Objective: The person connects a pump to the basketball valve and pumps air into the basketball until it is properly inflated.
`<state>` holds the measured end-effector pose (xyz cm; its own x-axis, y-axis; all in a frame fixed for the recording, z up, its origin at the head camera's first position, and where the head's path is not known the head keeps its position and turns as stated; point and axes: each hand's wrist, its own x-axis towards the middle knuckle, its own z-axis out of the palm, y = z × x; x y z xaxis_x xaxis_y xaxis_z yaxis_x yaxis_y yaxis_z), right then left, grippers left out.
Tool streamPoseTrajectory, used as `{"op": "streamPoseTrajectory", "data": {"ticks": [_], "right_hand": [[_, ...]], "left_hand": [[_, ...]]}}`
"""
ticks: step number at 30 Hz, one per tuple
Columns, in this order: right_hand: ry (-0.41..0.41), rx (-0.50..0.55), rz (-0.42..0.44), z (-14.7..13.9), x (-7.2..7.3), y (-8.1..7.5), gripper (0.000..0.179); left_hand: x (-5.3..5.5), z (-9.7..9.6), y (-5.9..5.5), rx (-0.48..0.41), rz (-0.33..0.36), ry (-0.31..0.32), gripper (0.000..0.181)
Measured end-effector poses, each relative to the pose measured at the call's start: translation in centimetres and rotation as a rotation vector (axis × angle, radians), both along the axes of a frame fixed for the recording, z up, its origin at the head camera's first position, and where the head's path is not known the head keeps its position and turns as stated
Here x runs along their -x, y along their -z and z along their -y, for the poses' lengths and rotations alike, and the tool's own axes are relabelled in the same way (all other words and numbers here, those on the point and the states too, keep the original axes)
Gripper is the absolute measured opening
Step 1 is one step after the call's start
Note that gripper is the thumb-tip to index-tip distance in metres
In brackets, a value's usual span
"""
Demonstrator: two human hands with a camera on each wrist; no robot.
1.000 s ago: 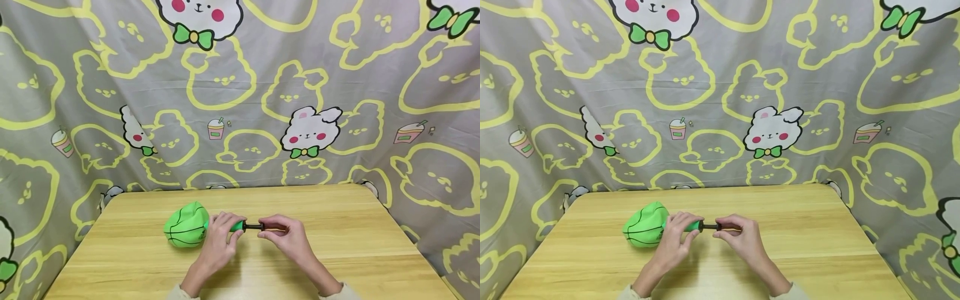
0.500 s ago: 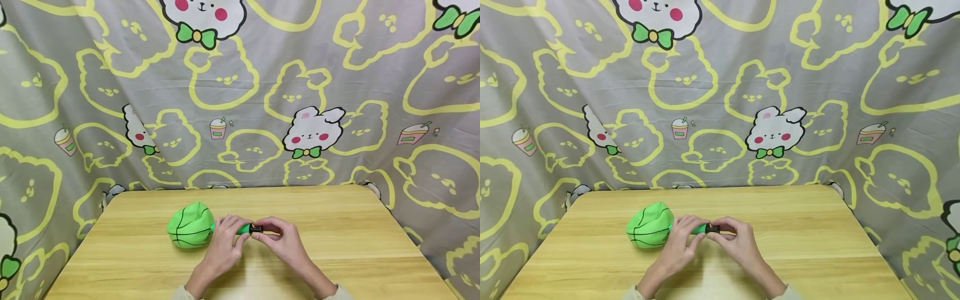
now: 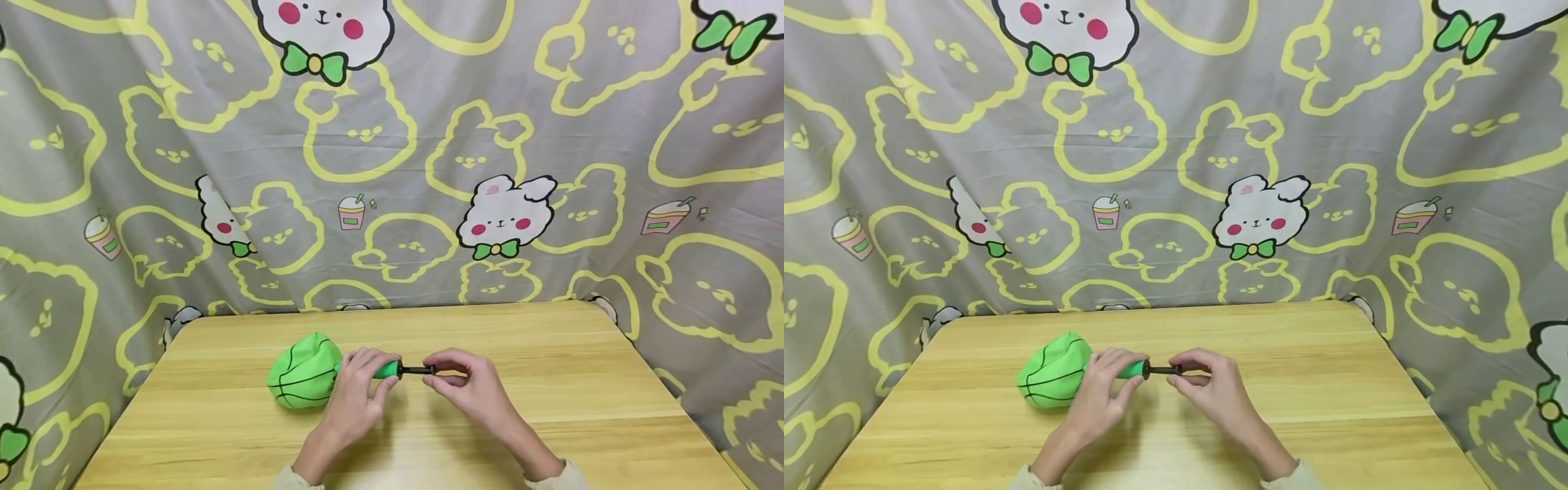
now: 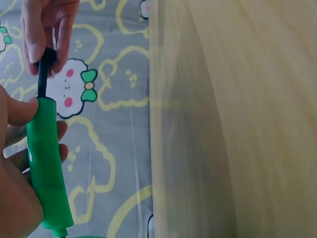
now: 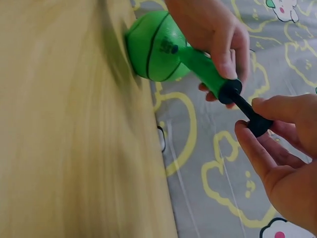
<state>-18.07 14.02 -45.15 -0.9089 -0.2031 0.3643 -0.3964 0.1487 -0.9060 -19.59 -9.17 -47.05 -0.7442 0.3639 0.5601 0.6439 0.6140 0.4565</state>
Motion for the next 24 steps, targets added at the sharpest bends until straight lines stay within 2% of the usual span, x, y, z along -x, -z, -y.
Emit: {"op": "streamPoseTrajectory", "data": {"ticks": [9,17,24], "right_hand": [[-0.008,-0.002,-0.014,-1.8,0.3,-0.7,0.022],[0.01,-0.017,-0.015,-3.8,0.6,-1.5,0.021],[-0.04,0.006,0.015,-4.5,0.8,-1.8,0.024]], "left_hand": [[0.4,0.7,-0.1,0.004,-0.053,-0.011,0.029],[0.7,1.1,-0.3,0.014,-0.087,-0.048,0.029],[0.8,1.1,-0.3,0.054,-0.136,-0.073,0.03]]}}
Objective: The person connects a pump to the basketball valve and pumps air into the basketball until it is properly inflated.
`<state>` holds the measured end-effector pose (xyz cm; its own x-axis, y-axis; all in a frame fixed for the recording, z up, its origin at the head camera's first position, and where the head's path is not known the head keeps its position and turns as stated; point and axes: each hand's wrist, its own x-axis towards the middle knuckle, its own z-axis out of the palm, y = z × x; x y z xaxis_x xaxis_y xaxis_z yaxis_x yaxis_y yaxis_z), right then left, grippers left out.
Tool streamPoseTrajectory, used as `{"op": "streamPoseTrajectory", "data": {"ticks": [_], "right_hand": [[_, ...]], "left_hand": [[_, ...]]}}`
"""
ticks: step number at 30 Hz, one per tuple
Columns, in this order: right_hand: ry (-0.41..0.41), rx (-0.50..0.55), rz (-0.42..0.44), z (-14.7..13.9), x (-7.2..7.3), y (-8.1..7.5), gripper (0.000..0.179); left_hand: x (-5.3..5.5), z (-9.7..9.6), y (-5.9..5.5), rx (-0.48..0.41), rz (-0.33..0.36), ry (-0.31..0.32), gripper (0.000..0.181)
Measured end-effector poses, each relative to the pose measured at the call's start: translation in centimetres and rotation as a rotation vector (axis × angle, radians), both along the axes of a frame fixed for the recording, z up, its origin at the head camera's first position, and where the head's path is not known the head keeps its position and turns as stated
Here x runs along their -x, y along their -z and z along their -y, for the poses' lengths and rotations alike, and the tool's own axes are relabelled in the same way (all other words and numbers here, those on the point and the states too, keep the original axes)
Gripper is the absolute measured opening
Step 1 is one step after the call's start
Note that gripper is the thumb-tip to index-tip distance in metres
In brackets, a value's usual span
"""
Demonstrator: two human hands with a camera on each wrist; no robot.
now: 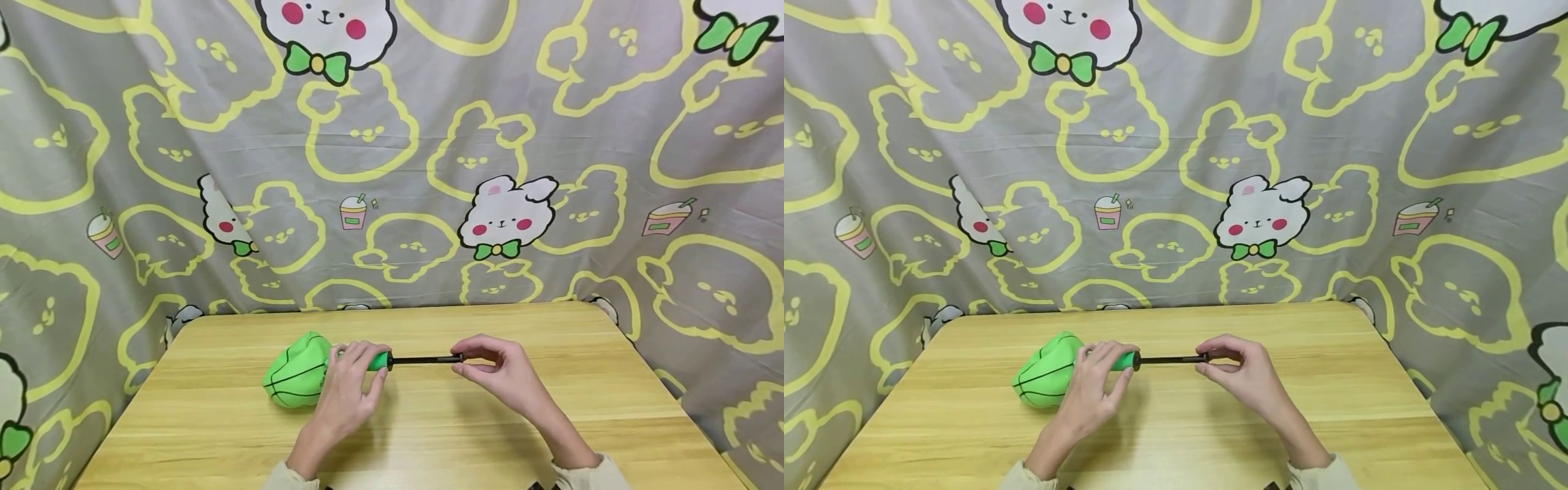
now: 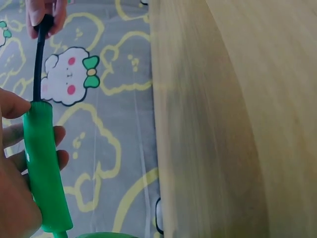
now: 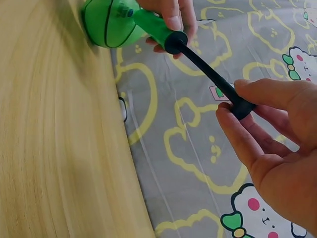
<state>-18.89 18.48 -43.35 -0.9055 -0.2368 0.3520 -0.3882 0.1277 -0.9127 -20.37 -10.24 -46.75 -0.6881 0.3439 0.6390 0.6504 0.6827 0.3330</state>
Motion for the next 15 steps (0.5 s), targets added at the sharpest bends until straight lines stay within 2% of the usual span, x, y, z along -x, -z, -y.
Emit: {"op": "streamPoseTrajectory", "data": {"ticks": [5,11,15], "right_hand": [[-0.01,-0.007,0.005,0.01,0.0,-0.12,0.024],[0.005,-0.005,0.008,-0.09,-0.02,-0.09,0.024],[0.033,-0.012,-0.015,-0.04,0.0,0.18,0.023]], "left_hand": [[0.01,-0.06,0.05,0.007,-0.016,-0.025,0.03],[0.0,-0.06,-0.01,0.007,0.023,-0.01,0.026],[0.03,-0.04,0.1,-0.025,0.036,0.0,0.025]]}}
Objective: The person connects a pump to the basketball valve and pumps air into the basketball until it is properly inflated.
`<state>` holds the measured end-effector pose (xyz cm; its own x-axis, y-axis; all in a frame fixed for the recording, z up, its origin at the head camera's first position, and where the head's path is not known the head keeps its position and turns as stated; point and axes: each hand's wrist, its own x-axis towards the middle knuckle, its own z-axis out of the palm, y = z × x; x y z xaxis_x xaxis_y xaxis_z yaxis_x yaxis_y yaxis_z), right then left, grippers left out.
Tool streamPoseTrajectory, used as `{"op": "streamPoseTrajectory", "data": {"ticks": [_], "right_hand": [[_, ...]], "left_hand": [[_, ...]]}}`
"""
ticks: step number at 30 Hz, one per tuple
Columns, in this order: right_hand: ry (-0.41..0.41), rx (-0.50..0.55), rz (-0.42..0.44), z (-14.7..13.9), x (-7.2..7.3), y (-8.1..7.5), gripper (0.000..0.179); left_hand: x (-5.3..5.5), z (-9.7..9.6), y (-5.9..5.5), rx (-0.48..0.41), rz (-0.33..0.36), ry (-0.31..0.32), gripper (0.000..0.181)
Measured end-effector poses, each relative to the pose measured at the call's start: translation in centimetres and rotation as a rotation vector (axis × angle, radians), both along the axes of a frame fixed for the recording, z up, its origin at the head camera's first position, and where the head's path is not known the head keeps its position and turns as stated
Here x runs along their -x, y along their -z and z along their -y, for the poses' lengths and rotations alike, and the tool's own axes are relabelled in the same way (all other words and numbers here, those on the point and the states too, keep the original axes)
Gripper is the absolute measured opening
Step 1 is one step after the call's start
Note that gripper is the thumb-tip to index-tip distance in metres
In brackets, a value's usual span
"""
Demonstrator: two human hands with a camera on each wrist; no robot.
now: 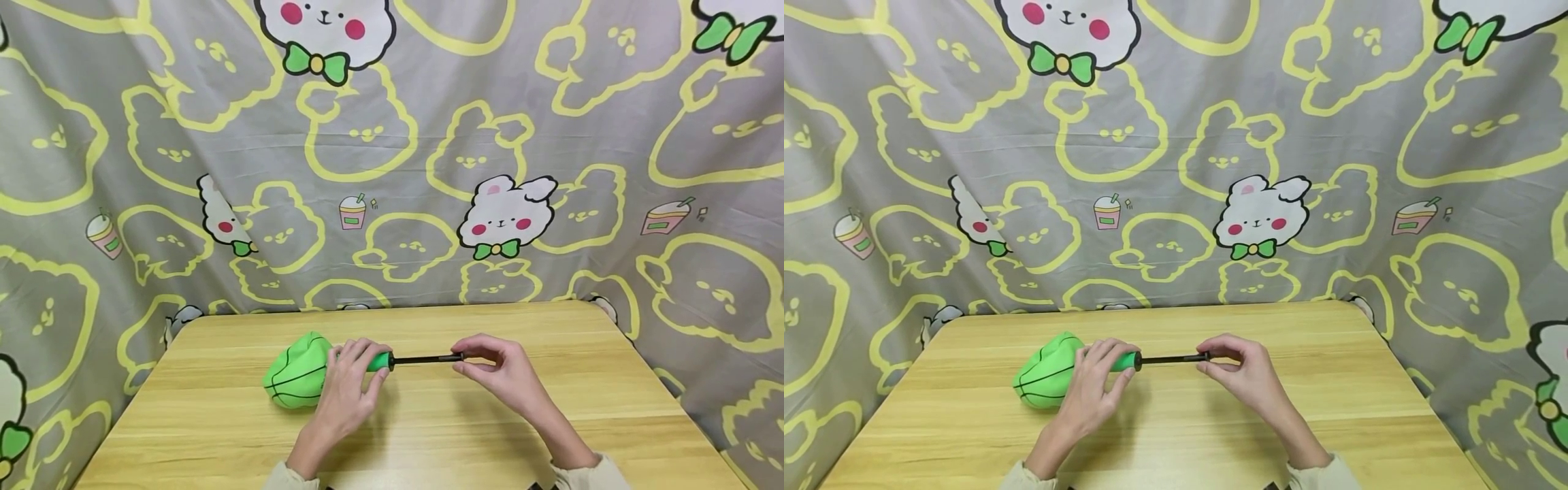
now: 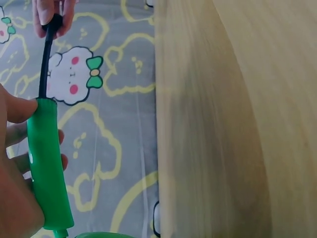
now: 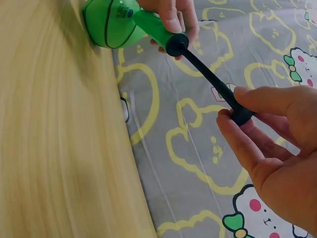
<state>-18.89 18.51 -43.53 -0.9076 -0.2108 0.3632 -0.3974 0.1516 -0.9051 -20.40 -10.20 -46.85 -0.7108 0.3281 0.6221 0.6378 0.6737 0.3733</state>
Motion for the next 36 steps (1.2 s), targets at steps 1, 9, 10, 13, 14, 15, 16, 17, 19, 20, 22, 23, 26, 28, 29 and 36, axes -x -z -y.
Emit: {"op": "streamPoseTrajectory", "data": {"ticks": [1,9,10,13,14,15,16,17,19,20,22,23,26,28,29,36], "right_hand": [[0.012,-0.006,-0.009,0.1,0.0,0.1,0.024],[0.056,0.031,0.007,1.1,-0.2,0.6,0.028],[0.056,0.031,0.004,1.3,-0.2,0.8,0.028],[0.054,0.046,-0.001,1.9,-0.3,1.2,0.028],[0.056,0.052,-0.005,2.1,-0.3,1.4,0.028],[0.058,0.058,-0.012,2.3,-0.3,1.6,0.027],[0.06,0.063,-0.017,2.5,-0.3,1.7,0.027],[0.061,0.065,-0.026,2.7,-0.3,1.8,0.027],[0.061,0.076,-0.036,3.1,-0.3,2.1,0.026],[0.06,0.08,-0.04,3.3,-0.3,2.2,0.026],[0.058,0.093,-0.034,3.6,-0.3,2.4,0.025],[0.056,0.099,-0.029,3.8,-0.3,2.5,0.025],[0.057,0.116,-0.003,4.2,-0.4,2.6,0.024],[0.059,0.127,0.006,4.6,-0.4,2.8,0.025],[0.06,0.131,0.006,4.7,-0.4,2.8,0.025],[0.068,0.179,0.005,5.8,-0.5,3.5,0.025]], "left_hand": [[0.0,0.0,0.0,-0.015,0.0,0.001,0.025],[-0.1,-0.2,0.0,-0.086,-0.001,0.017,0.024],[-0.1,-0.2,-0.1,-0.087,0.005,0.018,0.024],[-0.2,-0.3,-0.1,-0.092,0.016,0.018,0.025],[-0.2,-0.3,-0.1,-0.09,0.016,0.015,0.025],[-0.2,-0.3,-0.1,-0.089,0.015,0.013,0.024],[-0.3,-0.4,-0.1,-0.087,0.015,0.012,0.025],[-0.3,-0.4,-0.1,-0.086,0.013,0.012,0.025],[-0.3,-0.4,-0.1,-0.082,0.011,0.011,0.025],[-0.3,-0.5,-0.1,-0.078,0.01,0.011,0.025],[-0.4,-0.5,0.0,-0.07,0.012,0.012,0.026],[-0.4,-0.6,0.0,-0.065,0.012,0.011,0.026],[-0.5,-0.7,0.1,-0.051,0.008,0.014,0.027],[-0.5,-0.7,0.1,-0.048,0.005,0.019,0.027],[-0.5,-0.8,0.2,-0.048,0.003,0.02,0.027],[-0.7,-1.4,0.5,-0.042,0.004,0.032,0.028]]}}
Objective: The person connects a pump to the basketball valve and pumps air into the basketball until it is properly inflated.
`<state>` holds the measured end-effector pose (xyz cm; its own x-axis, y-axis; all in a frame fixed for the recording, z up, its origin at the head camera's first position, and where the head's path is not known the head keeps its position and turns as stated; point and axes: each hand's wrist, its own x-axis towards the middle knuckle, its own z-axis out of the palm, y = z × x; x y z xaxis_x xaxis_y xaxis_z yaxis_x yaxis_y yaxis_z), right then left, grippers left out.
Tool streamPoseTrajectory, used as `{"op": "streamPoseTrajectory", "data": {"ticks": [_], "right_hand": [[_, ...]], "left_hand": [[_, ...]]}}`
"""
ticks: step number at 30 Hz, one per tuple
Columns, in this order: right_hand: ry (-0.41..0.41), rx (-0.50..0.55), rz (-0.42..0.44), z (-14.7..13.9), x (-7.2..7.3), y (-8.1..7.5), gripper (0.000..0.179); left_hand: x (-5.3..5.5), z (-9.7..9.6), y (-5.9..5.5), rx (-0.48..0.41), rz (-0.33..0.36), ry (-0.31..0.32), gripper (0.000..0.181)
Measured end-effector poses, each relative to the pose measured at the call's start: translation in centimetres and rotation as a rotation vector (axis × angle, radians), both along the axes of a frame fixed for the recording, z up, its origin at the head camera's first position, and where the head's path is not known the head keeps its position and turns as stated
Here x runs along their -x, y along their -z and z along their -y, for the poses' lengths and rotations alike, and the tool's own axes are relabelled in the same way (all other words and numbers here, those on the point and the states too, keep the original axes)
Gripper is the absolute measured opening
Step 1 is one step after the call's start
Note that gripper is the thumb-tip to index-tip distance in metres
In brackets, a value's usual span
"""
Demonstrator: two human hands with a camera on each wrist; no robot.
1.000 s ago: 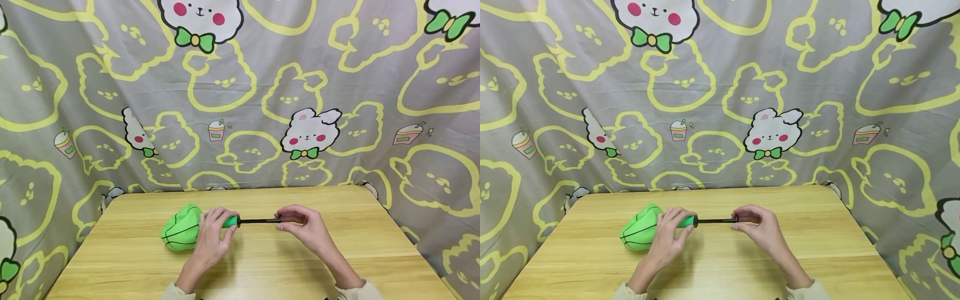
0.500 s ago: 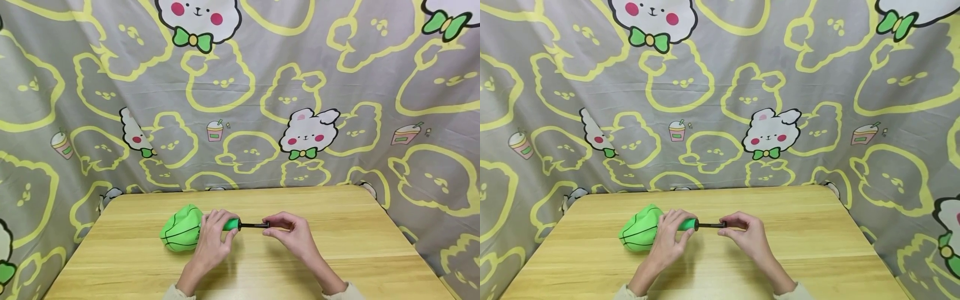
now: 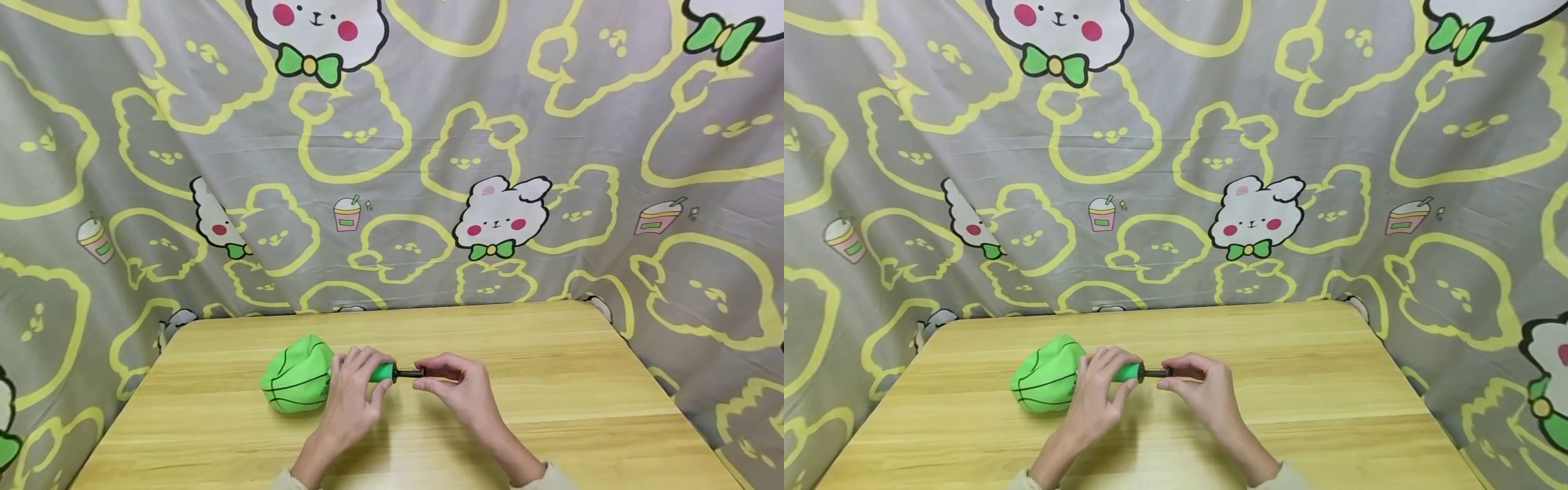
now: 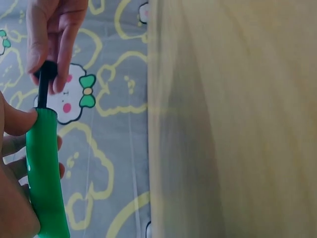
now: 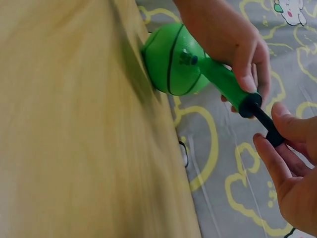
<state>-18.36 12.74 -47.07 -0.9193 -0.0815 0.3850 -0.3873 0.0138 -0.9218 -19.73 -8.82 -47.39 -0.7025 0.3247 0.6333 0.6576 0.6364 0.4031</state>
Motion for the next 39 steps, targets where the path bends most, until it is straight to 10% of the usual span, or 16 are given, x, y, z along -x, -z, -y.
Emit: {"op": "streamPoseTrajectory", "data": {"ticks": [27,39], "right_hand": [[-0.09,-0.171,0.037,-1.9,-0.2,-2.5,0.021],[-0.001,-0.228,0.093,-5.0,0.1,-3.8,0.024]], "left_hand": [[0.0,0.2,0.1,-0.05,0.027,0.006,0.026],[0.2,0.8,-0.3,-0.071,0.037,-0.022,0.025]]}}
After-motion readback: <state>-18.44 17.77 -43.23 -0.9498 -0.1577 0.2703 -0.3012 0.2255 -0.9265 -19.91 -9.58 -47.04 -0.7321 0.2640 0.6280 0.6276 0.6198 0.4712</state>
